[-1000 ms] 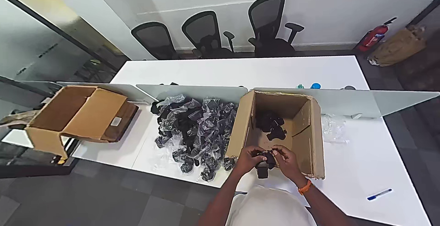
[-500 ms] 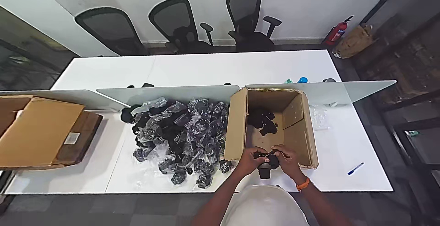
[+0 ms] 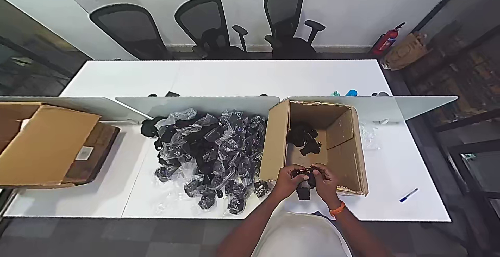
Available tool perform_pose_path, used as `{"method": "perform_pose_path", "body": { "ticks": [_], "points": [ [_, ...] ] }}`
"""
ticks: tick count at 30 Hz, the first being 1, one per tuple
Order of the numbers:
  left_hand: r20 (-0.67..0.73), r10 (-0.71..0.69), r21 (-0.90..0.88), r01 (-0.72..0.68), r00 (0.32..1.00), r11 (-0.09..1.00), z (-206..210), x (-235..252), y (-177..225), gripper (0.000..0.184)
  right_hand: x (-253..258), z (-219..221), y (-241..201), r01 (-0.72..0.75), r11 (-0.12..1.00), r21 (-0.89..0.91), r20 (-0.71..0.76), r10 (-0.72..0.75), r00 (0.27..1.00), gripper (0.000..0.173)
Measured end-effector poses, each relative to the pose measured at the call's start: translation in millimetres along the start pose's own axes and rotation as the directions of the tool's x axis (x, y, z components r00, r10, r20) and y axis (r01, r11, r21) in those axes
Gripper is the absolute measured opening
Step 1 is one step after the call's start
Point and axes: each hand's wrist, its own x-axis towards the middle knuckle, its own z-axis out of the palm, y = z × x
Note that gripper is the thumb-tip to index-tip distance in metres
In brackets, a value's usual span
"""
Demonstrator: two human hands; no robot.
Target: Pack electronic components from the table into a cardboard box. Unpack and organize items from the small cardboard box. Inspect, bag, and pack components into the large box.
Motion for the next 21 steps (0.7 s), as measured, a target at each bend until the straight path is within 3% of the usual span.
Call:
{"method": "perform_pose_path", "body": {
  "ticks": [12, 17, 21],
  "points": [
    [-0.007, 0.035, 0.163, -0.033, 0.999, 0.986, 8, 13, -6, 0.02, 7, -6, 8, 0.045, 0.996, -0.071, -0.028, -0.047, 0.998, 0.018],
    [0.046, -0.254, 0.447, 0.207, 0.966, 0.87, -6, 19, 9, 0.023, 0, 0, 5, 0.071, 0.994, -0.088, 0.025, -0.069, 0.997, 0.018],
    [0.029, -0.31, 0.492, 0.256, 0.95, 0.832, -21, 3, 17, 0.026, -6, 14, 2, 0.116, 0.989, -0.092, 0.085, -0.108, 0.991, 0.022]
  ]
}}
